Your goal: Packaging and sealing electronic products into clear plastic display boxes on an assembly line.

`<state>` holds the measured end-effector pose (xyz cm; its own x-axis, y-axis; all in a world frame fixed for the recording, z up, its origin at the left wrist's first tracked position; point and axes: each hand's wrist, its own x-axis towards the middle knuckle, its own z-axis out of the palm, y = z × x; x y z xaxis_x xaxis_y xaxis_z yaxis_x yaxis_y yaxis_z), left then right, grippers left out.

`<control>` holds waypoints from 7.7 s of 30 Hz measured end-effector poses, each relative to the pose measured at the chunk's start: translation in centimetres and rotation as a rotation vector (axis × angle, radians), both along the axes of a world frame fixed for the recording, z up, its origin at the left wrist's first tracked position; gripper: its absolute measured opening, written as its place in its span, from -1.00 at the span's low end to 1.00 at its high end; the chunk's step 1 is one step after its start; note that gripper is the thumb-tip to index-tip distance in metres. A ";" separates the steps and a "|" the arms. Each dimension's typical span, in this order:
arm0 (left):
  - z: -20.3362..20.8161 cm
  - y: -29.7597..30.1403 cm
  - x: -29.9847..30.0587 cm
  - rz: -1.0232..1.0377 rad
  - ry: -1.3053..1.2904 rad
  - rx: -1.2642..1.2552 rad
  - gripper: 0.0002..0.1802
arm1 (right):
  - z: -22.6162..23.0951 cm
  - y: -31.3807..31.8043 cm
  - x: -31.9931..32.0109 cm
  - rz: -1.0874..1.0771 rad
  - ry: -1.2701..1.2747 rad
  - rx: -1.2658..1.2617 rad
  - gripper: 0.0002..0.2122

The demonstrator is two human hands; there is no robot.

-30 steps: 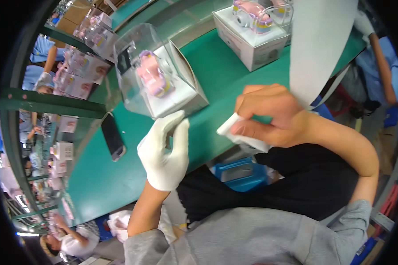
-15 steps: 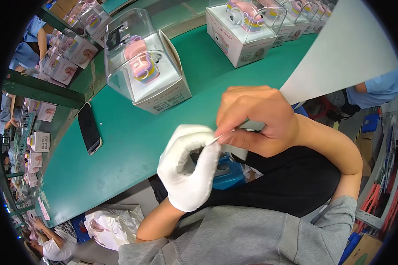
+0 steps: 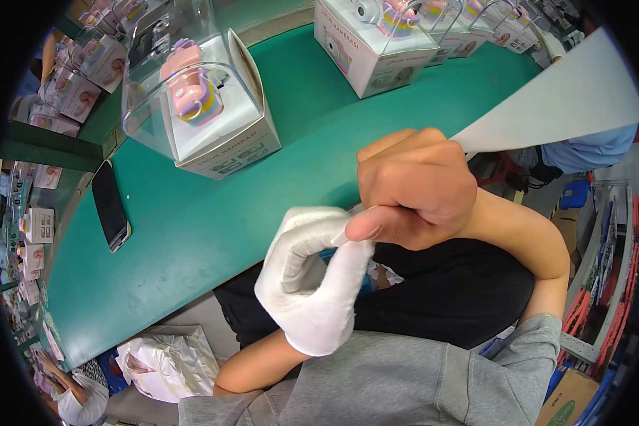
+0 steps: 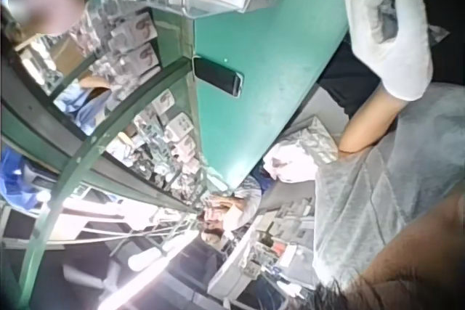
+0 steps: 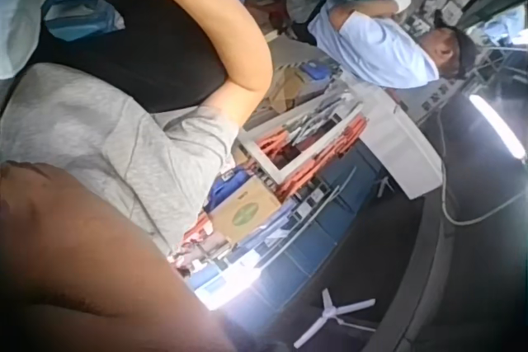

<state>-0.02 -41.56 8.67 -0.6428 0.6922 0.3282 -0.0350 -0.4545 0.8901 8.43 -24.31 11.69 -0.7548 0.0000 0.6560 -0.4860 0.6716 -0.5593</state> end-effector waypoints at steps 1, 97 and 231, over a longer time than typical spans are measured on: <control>-0.1 0.0 0.1 0.000 -0.001 0.002 -0.82 | 0.0 0.1 0.2 0.005 -0.022 0.034 -0.73; 3.4 33.7 -40.1 0.394 1.704 -1.037 -0.56 | 1.6 0.0 0.5 -0.348 -0.143 0.147 -0.86; 6.6 -7.5 -21.9 0.226 1.554 0.054 0.31 | 4.3 -10.4 -10.8 -0.287 -0.149 0.610 -0.85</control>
